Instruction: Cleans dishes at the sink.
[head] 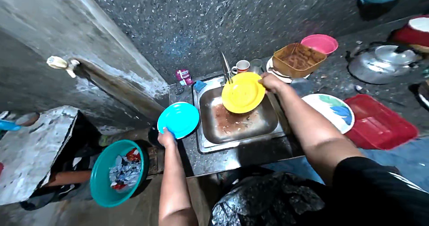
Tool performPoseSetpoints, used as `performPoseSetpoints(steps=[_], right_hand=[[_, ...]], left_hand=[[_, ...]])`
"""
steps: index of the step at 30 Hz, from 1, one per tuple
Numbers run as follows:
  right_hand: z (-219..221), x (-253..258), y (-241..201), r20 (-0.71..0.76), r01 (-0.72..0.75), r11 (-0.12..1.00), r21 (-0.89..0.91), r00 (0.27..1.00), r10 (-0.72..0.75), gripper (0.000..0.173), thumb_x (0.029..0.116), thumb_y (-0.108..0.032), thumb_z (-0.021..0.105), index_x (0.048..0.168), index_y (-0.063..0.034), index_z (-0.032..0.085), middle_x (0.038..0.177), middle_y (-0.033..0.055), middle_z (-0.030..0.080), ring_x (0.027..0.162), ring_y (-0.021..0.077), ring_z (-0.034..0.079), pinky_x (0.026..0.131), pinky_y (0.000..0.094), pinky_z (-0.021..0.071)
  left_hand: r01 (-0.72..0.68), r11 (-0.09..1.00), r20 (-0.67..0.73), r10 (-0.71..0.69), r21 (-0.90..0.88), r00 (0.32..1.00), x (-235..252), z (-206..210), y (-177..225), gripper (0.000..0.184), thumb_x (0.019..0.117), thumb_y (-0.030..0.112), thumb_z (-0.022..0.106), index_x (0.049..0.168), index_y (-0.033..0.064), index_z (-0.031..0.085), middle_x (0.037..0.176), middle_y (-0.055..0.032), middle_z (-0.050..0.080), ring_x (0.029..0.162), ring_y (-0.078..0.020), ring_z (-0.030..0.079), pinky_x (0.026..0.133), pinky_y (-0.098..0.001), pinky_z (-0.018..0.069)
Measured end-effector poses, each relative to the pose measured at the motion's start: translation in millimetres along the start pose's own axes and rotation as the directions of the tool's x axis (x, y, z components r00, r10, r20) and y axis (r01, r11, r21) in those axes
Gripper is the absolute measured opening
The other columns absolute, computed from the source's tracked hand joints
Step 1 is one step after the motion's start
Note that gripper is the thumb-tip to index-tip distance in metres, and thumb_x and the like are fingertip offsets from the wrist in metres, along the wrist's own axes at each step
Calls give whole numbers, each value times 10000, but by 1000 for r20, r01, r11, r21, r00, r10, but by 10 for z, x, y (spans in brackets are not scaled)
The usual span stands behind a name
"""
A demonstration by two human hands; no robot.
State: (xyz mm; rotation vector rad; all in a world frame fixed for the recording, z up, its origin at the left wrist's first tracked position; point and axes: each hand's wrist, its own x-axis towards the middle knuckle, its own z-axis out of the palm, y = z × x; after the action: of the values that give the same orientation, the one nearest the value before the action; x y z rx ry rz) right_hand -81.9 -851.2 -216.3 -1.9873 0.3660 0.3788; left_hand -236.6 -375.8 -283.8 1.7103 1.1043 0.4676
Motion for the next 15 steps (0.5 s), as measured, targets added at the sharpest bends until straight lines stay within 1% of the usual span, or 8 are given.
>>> performPoseSetpoints(steps=[2,4,6,7,10,11,13,15], right_hand=[[241,115,212,42,-50,992,117,998,45,381,1044,-165,554,1411,-72,511,1092,203,654,811,278,648,686,451,561],[433,159,426,77,-113,962,250,992,96,404,1046,-182,572,1439,-111,508,1184,202,652,924,306,669,756,487,582],[648,149,624,103,-164,899,406,986,133,401,1059,-214,563,1450,-153,496,1165,176,643,894,272,640,721,452,551],[764,154,697,126,-189,848,496,981,145,396,1067,-214,555,1454,-166,488,1173,165,641,911,263,645,743,453,561],[1140,190,787,139,-195,763,616,981,138,373,1078,-229,536,1441,-169,478,1060,127,625,785,204,607,654,379,524],[1231,196,766,138,-180,773,609,983,121,379,1080,-224,535,1449,-161,480,1091,139,639,814,217,625,674,391,536],[1343,180,680,118,-123,841,527,990,71,419,1069,-221,550,1475,-141,487,1243,186,654,1000,289,668,813,471,566],[1358,155,521,74,-52,918,394,997,25,400,1065,-212,554,1441,-87,506,1283,221,642,1100,335,661,907,528,557]], left_hand=[[-26,999,10,26,27,1000,-14,-4,-41,460,1097,237,482,1473,-27,460,1431,-280,543,1337,-384,538,1104,-551,446],[-58,997,-13,59,59,998,-59,18,-49,512,1076,185,502,1530,-3,361,1438,-288,536,1331,-404,546,1087,-563,464],[-92,991,-24,95,102,995,-83,44,-81,589,1049,131,523,1573,13,281,1472,-282,509,1357,-399,529,1104,-547,460],[-96,986,-33,101,134,994,-93,51,-94,632,1029,104,537,1585,12,252,1491,-281,491,1372,-401,515,1116,-541,453],[-28,968,-84,51,249,995,-145,74,-105,656,969,95,589,1563,20,321,1495,-298,476,1376,-472,475,1085,-611,443],[-13,959,-91,40,282,995,-155,83,-115,642,964,107,594,1553,27,353,1505,-297,463,1386,-484,453,1085,-623,432],[9,944,-103,26,330,994,-167,110,-129,602,964,146,599,1525,29,416,1529,-291,431,1409,-481,415,1094,-624,416],[25,926,-131,26,377,991,-184,145,-130,583,958,185,610,1498,23,462,1563,-285,385,1423,-475,396,1088,-618,423]])
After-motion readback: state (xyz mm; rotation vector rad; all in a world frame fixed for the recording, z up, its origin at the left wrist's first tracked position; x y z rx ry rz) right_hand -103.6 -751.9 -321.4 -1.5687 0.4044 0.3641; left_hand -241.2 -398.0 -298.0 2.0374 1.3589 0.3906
